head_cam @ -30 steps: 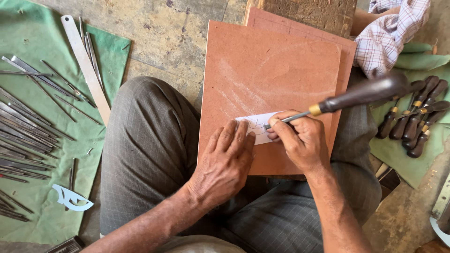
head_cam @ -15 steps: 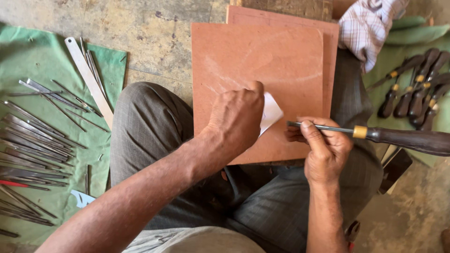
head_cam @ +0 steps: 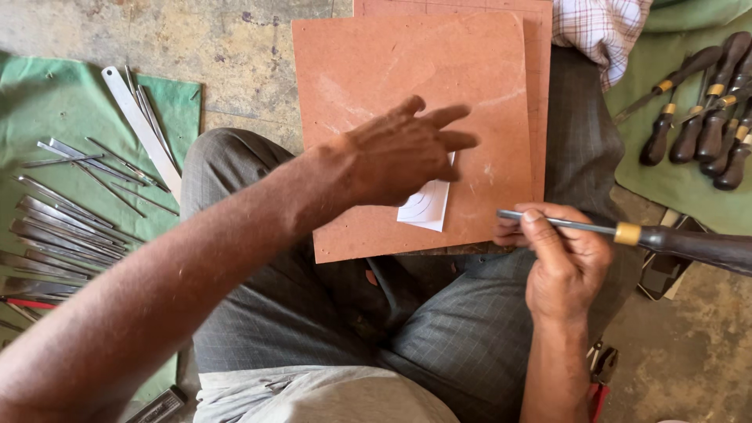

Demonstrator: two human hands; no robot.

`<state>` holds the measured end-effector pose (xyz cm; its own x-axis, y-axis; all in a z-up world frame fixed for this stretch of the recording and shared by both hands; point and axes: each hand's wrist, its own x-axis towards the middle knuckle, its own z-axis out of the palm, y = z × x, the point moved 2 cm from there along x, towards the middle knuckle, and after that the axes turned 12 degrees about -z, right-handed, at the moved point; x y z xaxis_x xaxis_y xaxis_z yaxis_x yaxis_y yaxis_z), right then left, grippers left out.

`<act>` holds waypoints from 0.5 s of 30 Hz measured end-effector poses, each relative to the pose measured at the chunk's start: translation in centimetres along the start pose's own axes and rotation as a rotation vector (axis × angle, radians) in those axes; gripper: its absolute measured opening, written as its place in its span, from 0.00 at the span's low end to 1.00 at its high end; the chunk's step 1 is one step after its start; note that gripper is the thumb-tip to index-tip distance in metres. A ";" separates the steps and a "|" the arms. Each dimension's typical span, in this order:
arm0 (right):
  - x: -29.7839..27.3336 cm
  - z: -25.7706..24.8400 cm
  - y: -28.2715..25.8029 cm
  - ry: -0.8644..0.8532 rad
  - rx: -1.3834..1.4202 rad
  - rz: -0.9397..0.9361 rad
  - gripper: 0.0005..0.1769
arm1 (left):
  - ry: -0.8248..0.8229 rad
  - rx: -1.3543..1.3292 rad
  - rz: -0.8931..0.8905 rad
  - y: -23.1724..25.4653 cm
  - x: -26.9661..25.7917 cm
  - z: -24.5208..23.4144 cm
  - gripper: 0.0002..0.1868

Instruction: The person carves a design into a wooden board by placing a paper template on the surface and using a chisel and a ruler.

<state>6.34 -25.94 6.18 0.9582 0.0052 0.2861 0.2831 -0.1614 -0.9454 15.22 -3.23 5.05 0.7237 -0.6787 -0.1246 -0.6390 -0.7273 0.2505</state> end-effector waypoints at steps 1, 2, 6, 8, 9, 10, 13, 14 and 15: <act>-0.1 0.2 0.0 -0.009 0.003 0.013 0.06 | -0.085 0.030 0.020 -0.1 0.0 0.3 0.29; -0.3 0.4 0.0 -0.017 0.007 0.027 0.06 | -0.038 -0.009 0.029 -0.4 -0.1 0.3 0.28; -0.7 1.5 -0.2 -0.078 -0.019 0.067 0.07 | 0.083 -0.090 -0.043 -0.8 -1.2 1.7 0.26; -0.4 2.5 -0.2 -0.109 -0.005 0.079 0.07 | 0.149 -0.083 -0.183 -0.7 -2.0 2.3 0.25; -0.3 2.9 -0.2 -0.118 -0.018 0.100 0.07 | 0.197 -0.084 -0.277 -0.3 -2.5 2.6 0.26; -0.3 3.4 -0.2 -0.128 -0.031 0.122 0.07 | 0.244 -0.084 -0.371 0.1 -3.0 3.0 0.27; 0.1 4.9 0.4 -0.161 -0.027 0.176 0.07 | 0.401 -0.234 -0.547 1.0 -5.0 3.4 0.23; 0.3 5.4 0.7 -0.172 -0.019 0.191 0.07 | 0.451 -0.246 -0.562 1.2 -5.3 3.4 0.22; 0.6 5.8 1.0 -0.191 -0.027 0.203 0.07 | 0.503 -0.258 -0.580 1.4 -5.5 3.4 0.21</act>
<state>7.44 -20.33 4.48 0.9864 0.1553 0.0540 0.0856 -0.2047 -0.9751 9.49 -0.86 2.79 0.9913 -0.0293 0.1283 -0.0901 -0.8616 0.4996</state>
